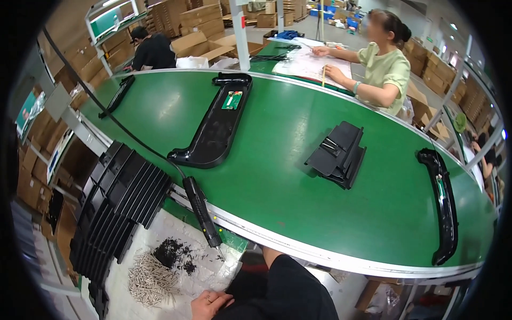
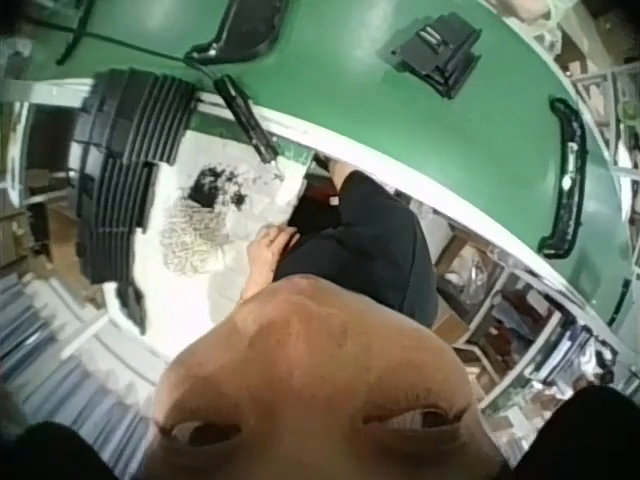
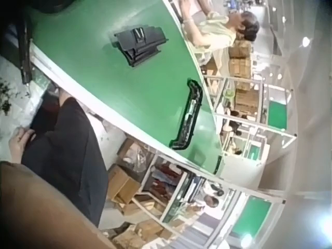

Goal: Secure components into black plastic housings using small screws and an electric screwdriver.

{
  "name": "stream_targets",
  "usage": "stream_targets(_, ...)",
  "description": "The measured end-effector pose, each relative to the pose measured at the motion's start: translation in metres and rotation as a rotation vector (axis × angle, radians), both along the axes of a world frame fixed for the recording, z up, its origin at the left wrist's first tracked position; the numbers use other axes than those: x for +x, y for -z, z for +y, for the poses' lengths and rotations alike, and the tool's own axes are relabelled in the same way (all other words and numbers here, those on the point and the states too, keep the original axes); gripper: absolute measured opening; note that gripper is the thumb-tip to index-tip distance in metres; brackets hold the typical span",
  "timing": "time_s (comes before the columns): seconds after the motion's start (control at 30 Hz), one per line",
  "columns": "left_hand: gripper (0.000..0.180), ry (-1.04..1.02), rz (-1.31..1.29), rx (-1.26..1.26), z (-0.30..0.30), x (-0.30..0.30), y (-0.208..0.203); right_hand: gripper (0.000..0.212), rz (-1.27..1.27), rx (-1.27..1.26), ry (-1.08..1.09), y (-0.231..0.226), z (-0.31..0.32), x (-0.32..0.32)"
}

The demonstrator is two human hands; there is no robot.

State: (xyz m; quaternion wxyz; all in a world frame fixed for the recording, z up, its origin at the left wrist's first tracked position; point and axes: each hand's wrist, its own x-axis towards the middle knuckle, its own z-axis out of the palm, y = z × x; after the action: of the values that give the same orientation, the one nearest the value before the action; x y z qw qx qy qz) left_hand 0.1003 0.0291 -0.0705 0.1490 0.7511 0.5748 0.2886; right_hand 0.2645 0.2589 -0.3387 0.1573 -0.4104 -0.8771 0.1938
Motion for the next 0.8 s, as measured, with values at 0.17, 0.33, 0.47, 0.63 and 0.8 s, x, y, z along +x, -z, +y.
stream_targets(0.17,0.018,0.048,-0.054,-0.028,0.010,0.000,0.003,0.037,-0.056,-0.012,0.066,-0.003,-0.026,0.013)
stream_targets(0.33,0.019,0.066,-0.132,-0.027,-0.001,-0.018,-0.006,0.034,-0.051,-0.193,0.148,-0.089,-0.085,0.030)
stream_targets(0.47,0.026,0.283,-0.304,-0.052,0.009,0.002,-0.025,0.028,-0.147,-0.123,0.085,-0.197,-0.143,0.082)
stream_targets(0.63,0.054,0.337,-0.196,0.017,-0.003,0.020,-0.057,0.024,0.189,0.215,-0.079,-0.296,-0.162,0.077)
stream_targets(0.8,0.081,0.103,-0.463,0.189,-0.034,0.021,-0.070,0.017,0.616,0.471,-0.570,-0.392,-0.178,0.014)
